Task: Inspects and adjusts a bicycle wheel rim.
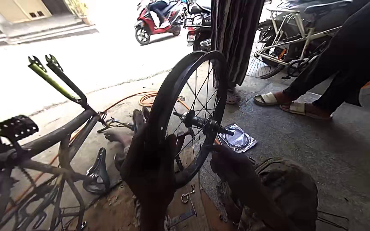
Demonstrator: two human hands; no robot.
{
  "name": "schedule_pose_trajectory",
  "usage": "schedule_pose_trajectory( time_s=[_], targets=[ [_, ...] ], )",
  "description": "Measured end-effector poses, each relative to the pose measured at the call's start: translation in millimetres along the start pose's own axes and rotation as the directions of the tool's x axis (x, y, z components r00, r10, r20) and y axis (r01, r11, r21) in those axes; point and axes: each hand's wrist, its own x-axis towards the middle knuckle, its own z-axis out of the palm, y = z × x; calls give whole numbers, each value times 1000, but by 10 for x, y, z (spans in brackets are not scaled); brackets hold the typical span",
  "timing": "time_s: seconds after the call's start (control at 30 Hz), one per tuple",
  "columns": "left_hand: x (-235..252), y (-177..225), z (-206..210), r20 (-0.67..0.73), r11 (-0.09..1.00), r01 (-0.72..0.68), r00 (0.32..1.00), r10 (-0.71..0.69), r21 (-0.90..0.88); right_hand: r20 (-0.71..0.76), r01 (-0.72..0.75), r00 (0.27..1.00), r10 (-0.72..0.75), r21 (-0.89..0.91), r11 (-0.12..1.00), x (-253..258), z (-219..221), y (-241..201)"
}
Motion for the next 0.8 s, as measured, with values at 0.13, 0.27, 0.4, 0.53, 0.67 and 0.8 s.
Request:
schedule_pose_trajectory(
  time_s=[0.13, 0.27, 0.4, 0.53, 0.67, 0.8],
  targets=[
    [-63, 71, 6, -61, 999, 1, 998, -3, -32, -150, 164, 954, -259, -460, 872, -277, -149, -89],
    [-120, 101, 38, -72, 999, 26, 997, -29, -47, -272, 254, 888, -372, -384, 888, -295, -352, -415],
    [-214, 75, 55, -54, 985, 111, 991, -119, -131, -320, 330, 865, -387, -218, 918, 48, -510, -520],
    [-260, 72, 47, -31, 957, 191, 979, -203, -220, -248, 319, 879, -407, -328, 889, 179, -597, -442],
    [-265, 101, 47, -20, 918, 282, 954, -300, -278, -160, 294, 912, -379, -389, 873, 198, -577, -317],
    [-311, 146, 124, 11, 910, 286, 955, -296, -301, -186, 251, 911, -367, -457, 853, 301, -456, -282]
  ],
)
